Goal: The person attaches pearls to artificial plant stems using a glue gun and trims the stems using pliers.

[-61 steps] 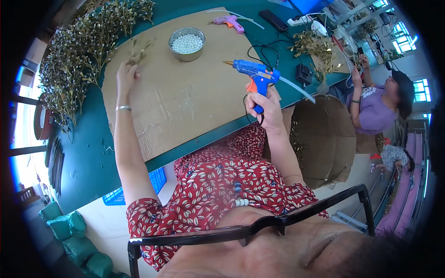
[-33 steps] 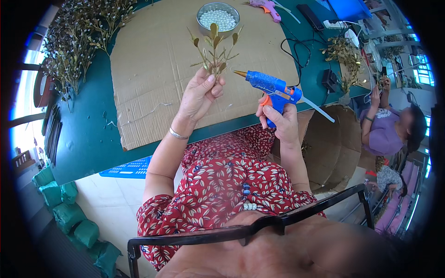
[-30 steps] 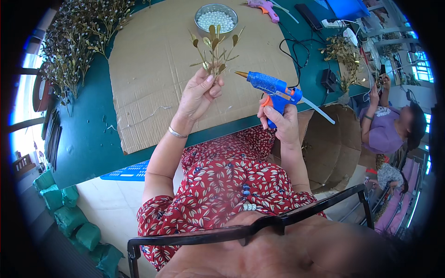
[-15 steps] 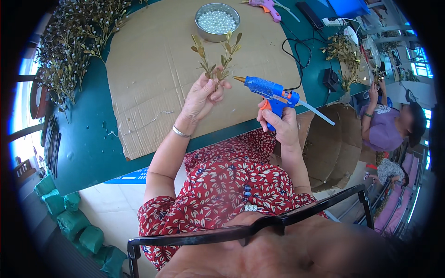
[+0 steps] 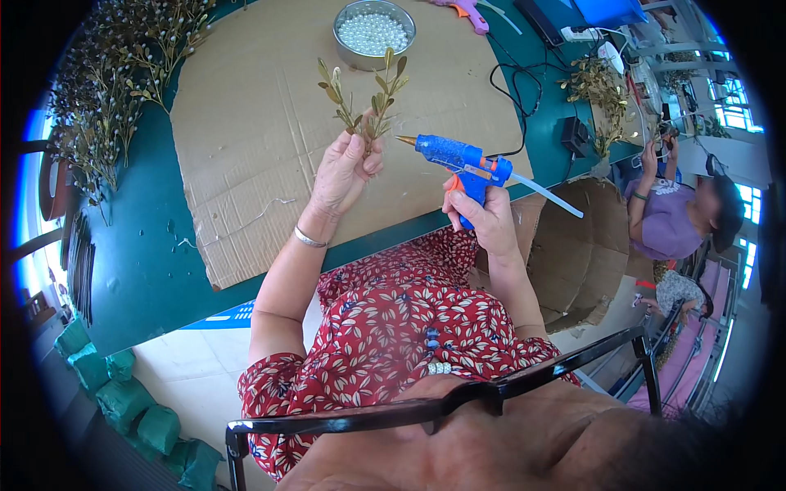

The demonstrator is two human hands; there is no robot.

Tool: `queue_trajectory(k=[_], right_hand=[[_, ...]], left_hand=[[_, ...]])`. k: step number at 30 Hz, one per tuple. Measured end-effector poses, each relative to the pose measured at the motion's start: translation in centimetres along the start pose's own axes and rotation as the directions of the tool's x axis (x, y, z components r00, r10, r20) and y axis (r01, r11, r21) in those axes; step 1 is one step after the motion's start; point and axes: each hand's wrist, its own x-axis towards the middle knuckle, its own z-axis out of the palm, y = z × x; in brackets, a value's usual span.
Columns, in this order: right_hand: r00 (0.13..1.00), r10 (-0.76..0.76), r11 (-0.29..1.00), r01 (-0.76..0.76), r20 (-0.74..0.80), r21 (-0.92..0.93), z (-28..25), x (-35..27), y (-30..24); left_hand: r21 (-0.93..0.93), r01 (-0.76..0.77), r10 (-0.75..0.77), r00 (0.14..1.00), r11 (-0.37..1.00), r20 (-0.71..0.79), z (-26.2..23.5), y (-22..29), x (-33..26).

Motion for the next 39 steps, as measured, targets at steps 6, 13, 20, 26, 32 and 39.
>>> queue_trajectory(k=[6, 13, 20, 26, 32, 39], right_hand=[[1.000, -0.001, 1.000, 0.001, 0.022, -0.011, 0.1, 0.1, -0.2], [0.982, -0.122, 0.979, 0.143, -0.143, 0.144, -0.4, 0.0, -1.0], [0.920, -0.227, 0.934, 0.299, -0.319, 0.196, 0.9, 4.9, -2.8], [0.911, -0.282, 0.944, 0.320, -0.302, 0.084, 1.0, 7.2, -2.1], [0.921, -0.270, 0.959, 0.283, -0.280, 0.006, 0.1, 7.1, -2.3], [0.926, -0.293, 0.955, 0.294, -0.238, -0.033, 0.0, 7.3, -2.3]], left_hand=[[0.019, 0.003, -0.002, 1.000, 1.000, -0.006, 0.0, 0.2, -0.1], [0.012, 0.071, -0.071, 0.992, 0.997, 0.102, 0.8, 0.5, 0.3], [0.139, 0.048, -0.050, 0.999, 0.989, 0.007, 3.5, -2.0, 1.2], [0.390, -0.061, 0.088, 0.995, 0.919, -0.052, 4.4, -3.6, 1.9], [0.500, -0.080, 0.117, 0.992, 0.862, -0.044, 4.4, -4.0, 2.3], [0.484, -0.116, 0.141, 0.990, 0.867, -0.016, 4.3, -3.9, 2.4]])
